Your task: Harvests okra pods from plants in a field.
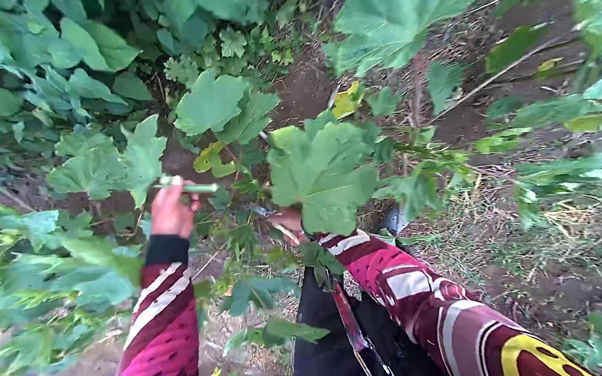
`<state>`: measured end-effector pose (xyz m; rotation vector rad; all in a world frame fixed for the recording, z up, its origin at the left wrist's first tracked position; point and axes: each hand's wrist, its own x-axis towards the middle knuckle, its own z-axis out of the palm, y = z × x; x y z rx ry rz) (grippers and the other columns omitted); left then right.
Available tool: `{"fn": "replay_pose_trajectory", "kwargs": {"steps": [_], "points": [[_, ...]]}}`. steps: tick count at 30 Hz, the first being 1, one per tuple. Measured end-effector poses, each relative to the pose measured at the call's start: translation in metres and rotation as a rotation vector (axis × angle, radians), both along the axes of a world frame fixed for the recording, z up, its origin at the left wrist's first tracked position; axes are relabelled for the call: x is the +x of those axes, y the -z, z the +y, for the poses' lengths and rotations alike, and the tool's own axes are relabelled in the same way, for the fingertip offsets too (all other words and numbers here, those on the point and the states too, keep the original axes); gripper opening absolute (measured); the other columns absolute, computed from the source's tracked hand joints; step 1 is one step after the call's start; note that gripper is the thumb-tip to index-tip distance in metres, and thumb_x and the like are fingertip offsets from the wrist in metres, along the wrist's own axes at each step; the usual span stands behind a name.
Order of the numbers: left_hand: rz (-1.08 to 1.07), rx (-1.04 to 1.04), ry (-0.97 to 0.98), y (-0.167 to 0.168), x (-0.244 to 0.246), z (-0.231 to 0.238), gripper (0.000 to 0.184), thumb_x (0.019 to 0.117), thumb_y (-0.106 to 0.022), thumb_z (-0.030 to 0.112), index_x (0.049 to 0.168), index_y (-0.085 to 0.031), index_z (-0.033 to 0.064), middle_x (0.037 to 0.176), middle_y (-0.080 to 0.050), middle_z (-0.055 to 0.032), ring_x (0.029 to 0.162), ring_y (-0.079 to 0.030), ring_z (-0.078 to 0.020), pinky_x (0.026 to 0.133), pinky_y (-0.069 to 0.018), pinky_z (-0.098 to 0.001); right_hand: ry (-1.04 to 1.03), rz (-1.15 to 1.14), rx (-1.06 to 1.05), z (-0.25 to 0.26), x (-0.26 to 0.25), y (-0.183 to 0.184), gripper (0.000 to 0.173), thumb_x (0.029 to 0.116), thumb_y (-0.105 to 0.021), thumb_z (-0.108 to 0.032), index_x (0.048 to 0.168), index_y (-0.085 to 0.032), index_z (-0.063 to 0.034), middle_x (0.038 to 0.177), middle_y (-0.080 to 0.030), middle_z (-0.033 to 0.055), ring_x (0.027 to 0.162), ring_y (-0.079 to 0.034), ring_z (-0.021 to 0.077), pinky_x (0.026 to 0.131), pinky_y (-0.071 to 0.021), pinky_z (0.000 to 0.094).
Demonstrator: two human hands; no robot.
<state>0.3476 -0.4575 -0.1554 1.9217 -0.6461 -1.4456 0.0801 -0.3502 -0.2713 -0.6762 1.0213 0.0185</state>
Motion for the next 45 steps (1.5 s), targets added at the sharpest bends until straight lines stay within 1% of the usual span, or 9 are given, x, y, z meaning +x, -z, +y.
{"fn": "replay_pose_trajectory", "kwargs": {"steps": [1, 3, 8, 15, 20, 25, 37, 42, 45], "points": [[0.205, -0.109, -0.071, -0.010, -0.006, -0.001, 0.024, 0.1067, -0.047, 0.038, 0.106, -0.065, 0.0219, 0.099, -0.070, 0.0033, 0.084, -0.067, -0.0107, 0.069, -0.0576, -0.0294, 0.178, -0.145, -0.266, 0.034, -0.015, 0.015, 0.055, 0.1093, -0.048, -0.036, 0.106, -0.062, 0.0170, 0.065, -0.062, 0.0085, 0.047, -0.054, 0.0039, 0.042, -0.0464, 0.0192], [0.468, -0.238, -0.142, -0.033, -0.029, -0.004, 0.037, 0.1061, -0.040, 0.045, 0.097, -0.068, 0.0232, 0.097, -0.069, 0.0023, 0.094, -0.069, -0.0175, 0.084, -0.0588, -0.0404, -0.239, 0.145, 0.286, 0.002, -0.038, -0.037, 0.064, 0.1093, -0.033, -0.058, 0.125, -0.061, -0.0028, 0.085, -0.061, 0.0098, 0.067, -0.055, 0.0172, 0.068, -0.0509, 0.0338], [0.689, -0.363, -0.215, -0.085, -0.115, 0.000, 0.054, 0.1059, -0.029, 0.054, 0.094, -0.065, 0.0159, 0.080, -0.063, 0.0001, 0.072, -0.065, -0.0152, 0.068, -0.0597, -0.0342, -0.229, 0.045, 0.392, 0.021, -0.129, -0.062, 0.077, 0.1031, -0.036, -0.070, 0.142, -0.054, -0.0069, 0.096, -0.070, 0.0178, 0.076, -0.066, 0.0268, 0.072, -0.0552, 0.0451], [0.865, -0.152, 0.093, -0.113, -0.301, 0.080, 0.021, 0.0918, -0.074, 0.034, 0.098, -0.070, 0.0148, 0.076, -0.063, 0.0000, 0.060, -0.062, -0.0121, 0.055, -0.0551, -0.0284, -0.062, -0.080, 0.285, 0.093, -0.253, -0.076, 0.072, 0.1071, -0.031, -0.064, 0.140, -0.055, -0.0049, 0.100, -0.071, 0.0186, 0.082, -0.068, 0.0278, 0.078, -0.0549, 0.0460], [0.645, 0.270, 0.127, -0.061, -0.442, 0.169, 0.006, 0.1023, -0.052, 0.016, 0.101, -0.058, 0.0130, 0.074, -0.060, -0.0008, 0.053, -0.054, -0.0078, 0.048, -0.0487, -0.0223, 0.091, -0.018, 0.247, 0.146, -0.352, -0.064, 0.065, 0.1104, -0.032, -0.055, 0.151, -0.045, -0.0054, 0.116, -0.067, 0.0232, 0.095, -0.067, 0.0316, 0.090, -0.0527, 0.0487], [0.420, 0.375, -0.108, 0.037, -0.536, 0.151, 0.021, 0.1105, -0.038, 0.023, 0.102, -0.053, 0.0102, 0.080, -0.064, -0.0021, 0.041, -0.041, -0.0029, 0.037, -0.0366, -0.0168, 0.271, 0.063, 0.234, 0.187, -0.424, -0.045, 0.061, 0.1113, -0.037, -0.048, 0.153, -0.042, -0.0038, 0.128, -0.061, 0.0279, 0.110, -0.063, 0.0375, 0.103, -0.0464, 0.0542], [0.605, 0.201, -0.318, 0.109, -0.548, 0.070, 0.037, 0.1091, -0.028, 0.041, 0.116, -0.052, 0.0145, 0.104, -0.067, -0.0074, 0.043, -0.042, -0.0030, 0.037, -0.0358, -0.0158, 0.525, 0.126, 0.360, 0.175, -0.426, -0.021, 0.054, 0.1089, -0.047, -0.046, 0.145, -0.049, -0.0062, 0.103, -0.064, 0.0168, 0.081, -0.064, 0.0240, 0.079, -0.0543, 0.0422], [0.545, 0.345, -0.108, 0.109, -0.522, 0.052, 0.031, 0.1079, -0.034, 0.032, 0.103, -0.058, 0.0126, 0.086, -0.064, -0.0028, 0.043, -0.044, -0.0032, 0.039, -0.0391, -0.0150, 0.415, 0.197, 0.246, 0.128, -0.418, -0.019, 0.056, 0.1071, -0.049, -0.050, 0.140, -0.053, -0.0053, 0.112, -0.065, 0.0190, 0.091, -0.064, 0.0294, 0.084, -0.0523, 0.0494], [0.245, 0.380, 0.083, 0.107, -0.504, 0.047, 0.020, 0.1072, -0.042, 0.021, 0.107, -0.058, 0.0098, 0.080, -0.063, -0.0048, 0.044, -0.041, -0.0053, 0.038, -0.0362, -0.0180, 0.335, 0.242, 0.165, 0.094, -0.416, -0.022, 0.062, 0.1056, -0.050, -0.052, 0.147, -0.051, -0.0055, 0.133, -0.062, 0.0236, 0.120, -0.062, 0.0365, 0.104, -0.0467, 0.0571]]}}
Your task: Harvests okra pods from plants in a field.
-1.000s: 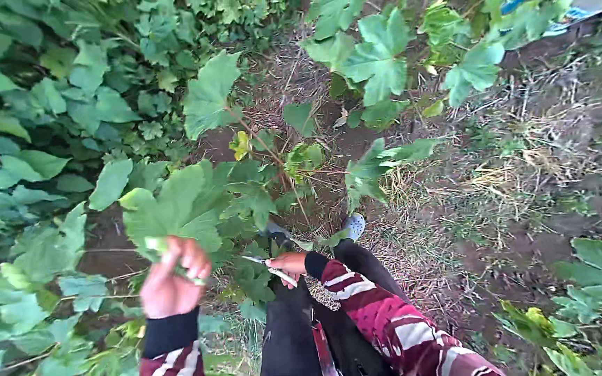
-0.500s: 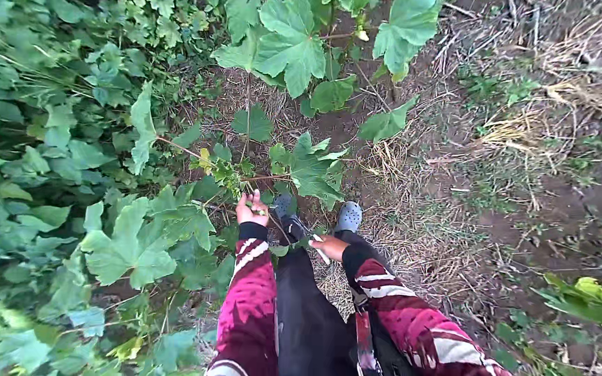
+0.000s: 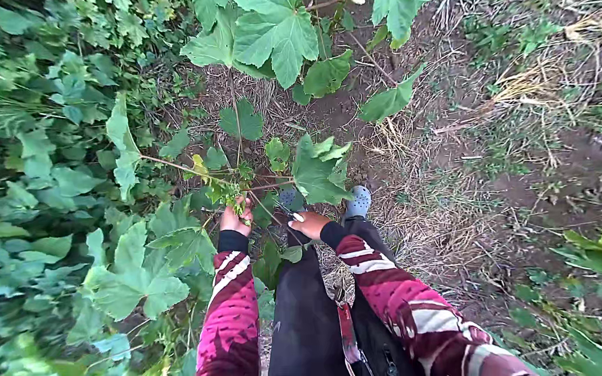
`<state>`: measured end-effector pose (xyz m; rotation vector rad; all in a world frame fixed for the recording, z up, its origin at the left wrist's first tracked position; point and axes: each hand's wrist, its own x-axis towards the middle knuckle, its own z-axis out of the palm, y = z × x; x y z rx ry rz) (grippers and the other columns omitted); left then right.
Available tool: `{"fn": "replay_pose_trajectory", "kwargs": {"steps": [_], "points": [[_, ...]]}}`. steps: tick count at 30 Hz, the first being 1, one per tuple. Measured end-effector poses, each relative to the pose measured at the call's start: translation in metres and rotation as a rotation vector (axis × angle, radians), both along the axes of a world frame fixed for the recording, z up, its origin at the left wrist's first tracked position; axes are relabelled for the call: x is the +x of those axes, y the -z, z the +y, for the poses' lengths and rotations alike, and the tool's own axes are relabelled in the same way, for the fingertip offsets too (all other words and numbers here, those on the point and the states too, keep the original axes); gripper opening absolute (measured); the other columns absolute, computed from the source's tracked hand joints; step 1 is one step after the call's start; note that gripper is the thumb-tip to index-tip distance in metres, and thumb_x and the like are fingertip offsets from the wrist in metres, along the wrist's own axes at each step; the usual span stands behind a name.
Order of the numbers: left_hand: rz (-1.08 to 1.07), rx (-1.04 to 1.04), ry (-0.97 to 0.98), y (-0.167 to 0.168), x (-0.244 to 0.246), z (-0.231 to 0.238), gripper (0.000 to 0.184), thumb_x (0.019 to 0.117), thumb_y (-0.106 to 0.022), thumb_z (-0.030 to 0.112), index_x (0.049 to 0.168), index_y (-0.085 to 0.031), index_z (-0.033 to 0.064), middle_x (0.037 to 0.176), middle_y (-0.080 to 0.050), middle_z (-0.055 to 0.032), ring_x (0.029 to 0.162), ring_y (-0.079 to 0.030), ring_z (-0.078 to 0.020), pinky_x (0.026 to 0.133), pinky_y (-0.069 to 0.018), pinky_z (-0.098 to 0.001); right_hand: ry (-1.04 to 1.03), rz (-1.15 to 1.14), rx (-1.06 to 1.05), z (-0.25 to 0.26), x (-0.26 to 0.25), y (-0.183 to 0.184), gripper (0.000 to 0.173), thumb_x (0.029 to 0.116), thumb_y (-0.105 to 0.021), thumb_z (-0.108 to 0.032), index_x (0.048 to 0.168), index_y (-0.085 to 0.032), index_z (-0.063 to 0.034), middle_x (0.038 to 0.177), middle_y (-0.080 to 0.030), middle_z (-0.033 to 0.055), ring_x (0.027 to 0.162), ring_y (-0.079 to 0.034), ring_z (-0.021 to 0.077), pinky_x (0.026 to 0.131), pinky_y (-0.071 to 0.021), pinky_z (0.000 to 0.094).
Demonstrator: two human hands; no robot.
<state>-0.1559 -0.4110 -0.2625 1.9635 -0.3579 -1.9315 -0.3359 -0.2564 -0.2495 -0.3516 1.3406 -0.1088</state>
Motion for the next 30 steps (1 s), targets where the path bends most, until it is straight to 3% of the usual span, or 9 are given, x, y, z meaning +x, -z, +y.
{"fn": "replay_pose_trajectory", "kwargs": {"steps": [2, 3, 4, 8, 13, 21, 26, 28, 30], "points": [[-0.128, -0.043, 0.162, -0.002, 0.014, -0.001, 0.018, 0.1078, -0.046, 0.017, 0.115, -0.059, 0.0066, 0.079, -0.063, -0.0068, 0.045, -0.042, -0.0068, 0.040, -0.0366, -0.0199, 0.123, -0.035, -0.062, -0.017, 0.014, -0.001, 0.061, 0.1079, -0.053, -0.035, 0.153, -0.038, 0.0036, 0.149, -0.048, 0.0295, 0.140, -0.048, 0.0379, 0.118, -0.0370, 0.0518], [-0.160, -0.061, 0.226, -0.002, 0.021, -0.001, 0.020, 0.1082, -0.047, 0.017, 0.120, -0.059, 0.0063, 0.079, -0.063, -0.0067, 0.046, -0.043, -0.0065, 0.040, -0.0370, -0.0199, 0.236, -0.042, -0.111, -0.024, 0.024, -0.002, 0.055, 0.1068, -0.056, -0.020, 0.149, -0.038, 0.0110, 0.150, -0.044, 0.0330, 0.143, -0.044, 0.0378, 0.119, -0.0348, 0.0467], [-0.168, -0.076, 0.269, -0.001, 0.028, -0.002, 0.022, 0.1082, -0.049, 0.017, 0.125, -0.058, 0.0061, 0.079, -0.064, -0.0068, 0.046, -0.043, -0.0063, 0.040, -0.0372, -0.0197, 0.267, -0.012, -0.150, -0.034, 0.030, -0.004, 0.049, 0.1044, -0.058, -0.011, 0.143, -0.043, 0.0154, 0.147, -0.047, 0.0349, 0.140, -0.047, 0.0378, 0.118, -0.0366, 0.0445], [-0.178, -0.104, 0.354, 0.004, 0.045, -0.005, 0.027, 0.1073, -0.052, 0.013, 0.132, -0.058, 0.0036, 0.083, -0.067, -0.0085, 0.047, -0.045, -0.0058, 0.041, -0.0367, -0.0191, -0.113, 0.091, -0.107, -0.076, 0.026, -0.010, 0.050, 0.1068, -0.056, -0.031, 0.141, -0.054, 0.0042, 0.141, -0.057, 0.0275, 0.135, -0.053, 0.0386, 0.114, -0.0400, 0.0542], [-0.197, -0.097, 0.377, 0.006, 0.051, -0.011, 0.027, 0.1065, -0.053, 0.011, 0.130, -0.061, 0.0020, 0.085, -0.068, -0.0103, 0.047, -0.044, -0.0060, 0.041, -0.0361, -0.0196, -0.280, 0.177, -0.120, -0.092, 0.035, 0.014, 0.057, 0.1054, -0.052, -0.047, 0.140, -0.057, -0.0022, 0.137, -0.061, 0.0241, 0.133, -0.055, 0.0399, 0.111, -0.0410, 0.0613], [-0.228, -0.081, 0.416, 0.009, 0.052, -0.021, 0.025, 0.1027, -0.059, 0.008, 0.126, -0.065, 0.0017, 0.078, -0.065, -0.0087, 0.046, -0.041, -0.0065, 0.042, -0.0361, -0.0207, -0.368, 0.216, -0.139, -0.123, 0.034, 0.006, 0.052, 0.1059, -0.053, -0.046, 0.133, -0.063, -0.0037, 0.129, -0.066, 0.0227, 0.125, -0.061, 0.0391, 0.103, -0.0468, 0.0621], [-0.202, -0.099, 0.403, 0.010, 0.054, -0.029, 0.025, 0.1035, -0.057, 0.007, 0.127, -0.064, 0.0001, 0.081, -0.069, -0.0115, 0.046, -0.043, -0.0069, 0.042, -0.0358, -0.0209, -0.397, 0.247, -0.170, -0.134, 0.027, 0.002, 0.051, 0.1067, -0.052, -0.044, 0.136, -0.063, -0.0035, 0.132, -0.065, 0.0226, 0.129, -0.058, 0.0396, 0.107, -0.0427, 0.0628], [-0.201, -0.111, 0.395, 0.007, 0.055, -0.028, 0.024, 0.1028, -0.058, 0.005, 0.126, -0.063, -0.0009, 0.075, -0.068, -0.0094, 0.043, -0.042, -0.0053, 0.039, -0.0344, -0.0199, -0.414, 0.282, -0.191, -0.130, 0.021, 0.001, 0.050, 0.1051, -0.053, -0.048, 0.131, -0.066, -0.0075, 0.126, -0.068, 0.0212, 0.123, -0.062, 0.0403, 0.101, -0.0466, 0.0651], [-0.109, -0.096, 0.465, -0.001, 0.064, -0.021, 0.030, 0.1040, -0.054, 0.005, 0.133, -0.059, -0.0016, 0.075, -0.069, -0.0078, 0.043, -0.045, -0.0038, 0.038, -0.0371, -0.0181, -0.417, 0.264, -0.192, -0.115, 0.018, 0.004, 0.053, 0.1031, -0.054, -0.053, 0.128, -0.067, -0.0083, 0.123, -0.069, 0.0213, 0.119, -0.064, 0.0413, 0.098, -0.0485, 0.0670]]}}
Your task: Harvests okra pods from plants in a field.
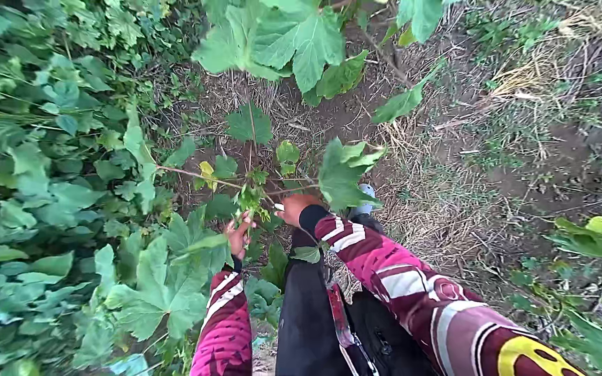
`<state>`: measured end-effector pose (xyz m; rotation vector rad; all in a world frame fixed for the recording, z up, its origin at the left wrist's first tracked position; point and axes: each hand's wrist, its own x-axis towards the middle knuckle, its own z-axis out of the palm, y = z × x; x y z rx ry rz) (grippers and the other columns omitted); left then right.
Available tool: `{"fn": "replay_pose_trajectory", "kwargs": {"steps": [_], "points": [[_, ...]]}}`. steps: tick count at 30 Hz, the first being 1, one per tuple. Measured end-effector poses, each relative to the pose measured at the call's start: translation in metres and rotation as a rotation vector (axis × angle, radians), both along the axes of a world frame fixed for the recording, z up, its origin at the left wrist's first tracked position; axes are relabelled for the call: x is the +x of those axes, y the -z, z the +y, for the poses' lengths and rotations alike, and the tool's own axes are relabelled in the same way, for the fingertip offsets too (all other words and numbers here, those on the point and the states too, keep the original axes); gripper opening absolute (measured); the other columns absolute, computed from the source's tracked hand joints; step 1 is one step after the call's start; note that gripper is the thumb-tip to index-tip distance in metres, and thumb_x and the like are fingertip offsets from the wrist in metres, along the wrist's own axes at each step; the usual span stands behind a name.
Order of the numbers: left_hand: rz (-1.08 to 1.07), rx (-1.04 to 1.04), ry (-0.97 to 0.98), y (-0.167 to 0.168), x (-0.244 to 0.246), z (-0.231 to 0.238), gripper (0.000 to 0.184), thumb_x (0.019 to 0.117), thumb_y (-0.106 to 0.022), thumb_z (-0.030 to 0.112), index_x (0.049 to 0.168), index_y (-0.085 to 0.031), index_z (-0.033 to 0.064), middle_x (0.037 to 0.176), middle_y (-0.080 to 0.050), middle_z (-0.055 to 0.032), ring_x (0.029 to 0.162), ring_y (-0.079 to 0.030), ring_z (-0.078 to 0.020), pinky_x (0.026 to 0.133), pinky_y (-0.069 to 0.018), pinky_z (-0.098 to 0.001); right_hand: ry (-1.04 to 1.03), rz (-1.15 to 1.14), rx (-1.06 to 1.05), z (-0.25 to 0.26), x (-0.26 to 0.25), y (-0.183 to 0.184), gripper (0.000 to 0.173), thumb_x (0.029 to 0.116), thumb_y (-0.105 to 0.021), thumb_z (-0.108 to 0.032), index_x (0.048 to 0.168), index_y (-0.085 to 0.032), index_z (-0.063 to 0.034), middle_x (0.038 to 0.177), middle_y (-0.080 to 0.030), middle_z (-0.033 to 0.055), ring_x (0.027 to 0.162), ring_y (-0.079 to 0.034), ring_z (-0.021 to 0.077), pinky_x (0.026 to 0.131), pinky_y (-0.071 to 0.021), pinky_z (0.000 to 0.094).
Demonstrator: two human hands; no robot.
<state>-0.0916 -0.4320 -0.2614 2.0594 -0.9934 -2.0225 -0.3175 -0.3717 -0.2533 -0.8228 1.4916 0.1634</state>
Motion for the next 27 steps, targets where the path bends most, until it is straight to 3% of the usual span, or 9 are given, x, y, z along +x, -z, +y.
{"fn": "replay_pose_trajectory", "kwargs": {"steps": [2, 6, 10, 13, 17, 19, 21, 24, 27], "points": [[0.080, 0.110, 0.144, -0.018, 0.003, 0.009, 0.035, 0.1045, -0.051, 0.007, 0.138, -0.052, -0.0010, 0.082, -0.068, -0.0074, 0.050, -0.052, -0.0065, 0.045, -0.0447, -0.0207, 0.026, -0.077, 0.043, 0.023, -0.006, 0.004, 0.060, 0.1032, -0.051, -0.056, 0.130, -0.065, -0.0043, 0.125, -0.067, 0.0237, 0.121, -0.063, 0.0417, 0.101, -0.0473, 0.0665], [0.233, 0.370, 0.337, -0.074, -0.036, 0.039, 0.040, 0.0969, -0.057, 0.013, 0.134, -0.054, -0.0002, 0.094, -0.069, -0.0104, 0.078, -0.068, -0.0182, 0.069, -0.0596, -0.0333, 0.208, -0.195, 0.172, 0.086, -0.028, 0.005, 0.066, 0.1035, -0.050, -0.057, 0.133, -0.062, 0.0009, 0.129, -0.064, 0.0278, 0.122, -0.062, 0.0434, 0.104, -0.0459, 0.0659], [0.543, 0.506, 0.403, -0.107, -0.110, 0.071, 0.048, 0.0890, -0.073, 0.016, 0.131, -0.057, 0.0006, 0.108, -0.073, -0.0165, 0.099, -0.072, -0.0308, 0.091, -0.0599, -0.0491, 0.346, -0.191, 0.217, 0.144, -0.060, 0.012, 0.070, 0.1010, -0.052, -0.061, 0.135, -0.061, 0.0002, 0.126, -0.066, 0.0273, 0.113, -0.066, 0.0425, 0.099, -0.0504, 0.0642], [0.697, 0.483, 0.481, -0.122, -0.198, 0.094, 0.052, 0.0855, -0.079, 0.017, 0.132, -0.058, 0.0044, 0.106, -0.071, -0.0120, 0.096, -0.070, -0.0249, 0.091, -0.0586, -0.0446, 0.375, -0.220, 0.229, 0.173, -0.101, 0.009, 0.067, 0.1018, -0.051, -0.059, 0.135, -0.062, -0.0009, 0.125, -0.067, 0.0260, 0.112, -0.068, 0.0408, 0.098, -0.0515, 0.0626], [0.713, 0.312, 0.422, -0.137, -0.335, 0.133, 0.036, 0.0824, -0.082, 0.019, 0.111, -0.063, 0.0076, 0.090, -0.070, -0.0057, 0.081, -0.069, -0.0198, 0.078, -0.0605, -0.0426, 0.435, -0.284, 0.227, 0.201, -0.197, -0.020, 0.060, 0.1053, -0.049, -0.051, 0.134, -0.062, 0.0009, 0.122, -0.067, 0.0263, 0.109, -0.068, 0.0400, 0.098, -0.0515, 0.0606], [0.686, 0.276, 0.340, -0.135, -0.396, 0.155, 0.032, 0.0839, -0.080, 0.016, 0.107, -0.061, 0.0056, 0.088, -0.069, -0.0074, 0.078, -0.069, -0.0211, 0.075, -0.0603, -0.0419, 0.588, -0.290, 0.199, 0.225, -0.252, -0.019, 0.056, 0.1070, -0.048, -0.047, 0.132, -0.063, 0.0002, 0.118, -0.068, 0.0245, 0.104, -0.068, 0.0378, 0.095, -0.0529, 0.0585], [0.640, 0.300, 0.266, -0.133, -0.449, 0.174, 0.031, 0.0880, -0.072, 0.013, 0.112, -0.057, 0.0013, 0.091, -0.070, -0.0118, 0.079, -0.070, -0.0241, 0.075, -0.0611, -0.0424, 0.794, -0.254, 0.182, 0.254, -0.302, -0.007, 0.054, 0.1057, -0.050, -0.048, 0.126, -0.064, 0.0006, 0.105, -0.069, 0.0218, 0.088, -0.069, 0.0340, 0.083, -0.0568, 0.0550], [0.568, 0.343, 0.212, -0.135, -0.508, 0.199, 0.026, 0.0923, -0.063, 0.009, 0.116, -0.054, -0.0006, 0.094, -0.070, -0.0144, 0.081, -0.071, -0.0250, 0.074, -0.0613, -0.0411, 0.906, -0.207, 0.257, 0.287, -0.375, -0.015, 0.059, 0.1059, -0.051, -0.049, 0.135, -0.059, 0.0018, 0.113, -0.069, 0.0253, 0.095, -0.070, 0.0368, 0.088, -0.0567, 0.0560], [0.557, 0.375, 0.206, -0.140, -0.552, 0.212, 0.022, 0.0929, -0.058, 0.005, 0.113, -0.056, -0.0018, 0.105, -0.072, -0.0187, 0.089, -0.072, -0.0287, 0.078, -0.0616, -0.0431, 0.972, -0.152, 0.296, 0.307, -0.421, -0.025, 0.057, 0.1068, -0.050, -0.047, 0.137, -0.057, 0.0007, 0.109, -0.069, 0.0246, 0.091, -0.070, 0.0361, 0.086, -0.0568, 0.0546]]}}
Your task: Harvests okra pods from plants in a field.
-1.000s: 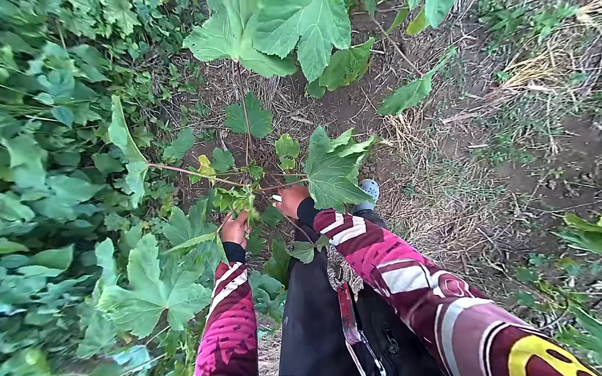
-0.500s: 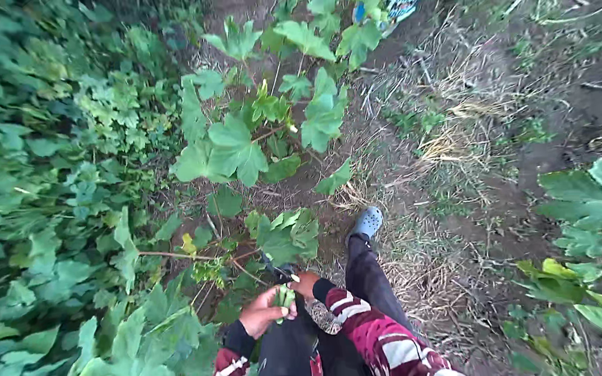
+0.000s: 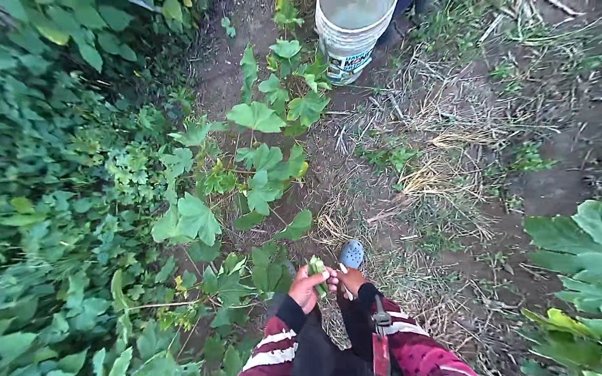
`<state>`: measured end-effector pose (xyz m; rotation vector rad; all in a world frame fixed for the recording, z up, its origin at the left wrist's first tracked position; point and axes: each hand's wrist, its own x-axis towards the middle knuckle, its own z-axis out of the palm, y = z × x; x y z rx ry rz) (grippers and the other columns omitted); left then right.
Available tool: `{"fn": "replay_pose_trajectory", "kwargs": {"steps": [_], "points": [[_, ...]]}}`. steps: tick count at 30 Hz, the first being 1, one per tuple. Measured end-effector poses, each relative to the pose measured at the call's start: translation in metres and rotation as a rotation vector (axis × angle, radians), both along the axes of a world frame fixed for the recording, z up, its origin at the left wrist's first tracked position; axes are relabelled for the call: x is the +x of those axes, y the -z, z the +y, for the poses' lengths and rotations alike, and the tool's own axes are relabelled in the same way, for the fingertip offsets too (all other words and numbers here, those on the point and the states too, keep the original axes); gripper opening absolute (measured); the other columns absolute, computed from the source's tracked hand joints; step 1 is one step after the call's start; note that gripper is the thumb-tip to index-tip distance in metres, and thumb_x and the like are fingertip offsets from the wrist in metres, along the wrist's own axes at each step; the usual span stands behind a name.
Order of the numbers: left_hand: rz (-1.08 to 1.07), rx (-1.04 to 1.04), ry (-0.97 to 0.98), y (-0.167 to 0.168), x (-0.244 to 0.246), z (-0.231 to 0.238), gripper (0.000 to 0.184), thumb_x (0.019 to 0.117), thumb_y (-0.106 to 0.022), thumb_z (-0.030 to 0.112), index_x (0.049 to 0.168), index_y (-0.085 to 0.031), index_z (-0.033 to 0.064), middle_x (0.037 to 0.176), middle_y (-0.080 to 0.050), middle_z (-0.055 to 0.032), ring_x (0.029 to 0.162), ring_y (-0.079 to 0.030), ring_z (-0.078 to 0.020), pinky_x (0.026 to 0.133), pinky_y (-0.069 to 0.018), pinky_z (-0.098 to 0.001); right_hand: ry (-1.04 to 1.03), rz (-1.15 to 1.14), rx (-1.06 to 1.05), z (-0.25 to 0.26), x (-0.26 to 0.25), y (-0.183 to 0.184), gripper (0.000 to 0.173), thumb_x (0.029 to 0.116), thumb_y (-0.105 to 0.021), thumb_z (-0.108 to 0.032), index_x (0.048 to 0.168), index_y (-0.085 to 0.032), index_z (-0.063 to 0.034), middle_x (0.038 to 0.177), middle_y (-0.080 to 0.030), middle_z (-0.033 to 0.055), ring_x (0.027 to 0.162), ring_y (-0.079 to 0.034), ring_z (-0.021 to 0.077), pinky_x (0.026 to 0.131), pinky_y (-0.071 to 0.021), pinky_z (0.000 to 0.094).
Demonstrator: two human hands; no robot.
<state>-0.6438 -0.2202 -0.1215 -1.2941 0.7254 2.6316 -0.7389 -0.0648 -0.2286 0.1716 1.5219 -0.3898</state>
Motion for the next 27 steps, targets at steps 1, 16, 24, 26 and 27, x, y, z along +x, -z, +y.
{"fn": "replay_pose_trajectory", "kwargs": {"steps": [1, 16, 24, 26, 27], "points": [[-0.007, 0.010, 0.007, -0.002, -0.013, 0.001, 0.022, 0.0940, -0.056, 0.004, 0.115, -0.056, -0.0024, 0.110, -0.071, -0.0205, 0.094, -0.073, -0.0304, 0.080, -0.0614, -0.0443, 0.021, 0.001, 0.015, 0.003, -0.011, -0.004, 0.057, 0.1072, -0.050, -0.047, 0.138, -0.057, 0.0002, 0.110, -0.069, 0.0248, 0.092, -0.070, 0.0367, 0.087, -0.0566, 0.0550], [-0.261, -0.013, 0.010, 0.024, -0.355, -0.163, 0.031, 0.1086, -0.045, 0.016, 0.136, -0.047, 0.0009, 0.092, -0.066, -0.0136, 0.075, -0.067, -0.0224, 0.069, -0.0595, -0.0386, 0.328, 0.136, 0.134, -0.110, -0.272, -0.015, 0.057, 0.1080, -0.050, -0.045, 0.141, -0.052, 0.0008, 0.104, -0.071, 0.0221, 0.085, -0.071, 0.0328, 0.077, -0.0587, 0.0494], [-0.110, -0.169, 0.098, -0.011, -0.608, -0.284, 0.081, 0.0988, -0.047, 0.070, 0.159, -0.031, 0.0170, 0.157, -0.042, -0.0164, 0.134, -0.053, -0.0364, 0.098, -0.0505, -0.0597, 0.327, 0.102, 0.048, -0.204, -0.327, -0.059, 0.052, 0.1082, -0.052, -0.041, 0.140, -0.052, 0.0013, 0.099, -0.070, 0.0187, 0.081, -0.069, 0.0274, 0.078, -0.0569, 0.0451], [-0.190, -0.349, 0.255, 0.007, -0.614, -0.292, 0.087, 0.0980, -0.047, 0.071, 0.161, -0.030, 0.0136, 0.161, -0.037, -0.0226, 0.141, -0.046, -0.0434, 0.101, -0.0486, -0.0657, 0.309, 0.080, 0.054, -0.205, -0.329, -0.054, 0.054, 0.1083, -0.052, -0.041, 0.143, -0.049, -0.0007, 0.098, -0.070, 0.0178, 0.080, -0.069, 0.0264, 0.076, -0.0577, 0.0439], [-0.206, -0.461, 0.378, 0.018, -0.606, -0.293, 0.083, 0.1010, -0.047, 0.066, 0.160, -0.032, 0.0096, 0.156, -0.041, -0.0261, 0.138, -0.048, -0.0457, 0.101, -0.0486, -0.0664, 0.305, 0.071, 0.063, -0.203, -0.331, -0.050, 0.054, 0.1085, -0.051, -0.042, 0.144, -0.048, -0.0015, 0.097, -0.070, 0.0169, 0.079, -0.069, 0.0260, 0.075, -0.0576, 0.0434]]}}
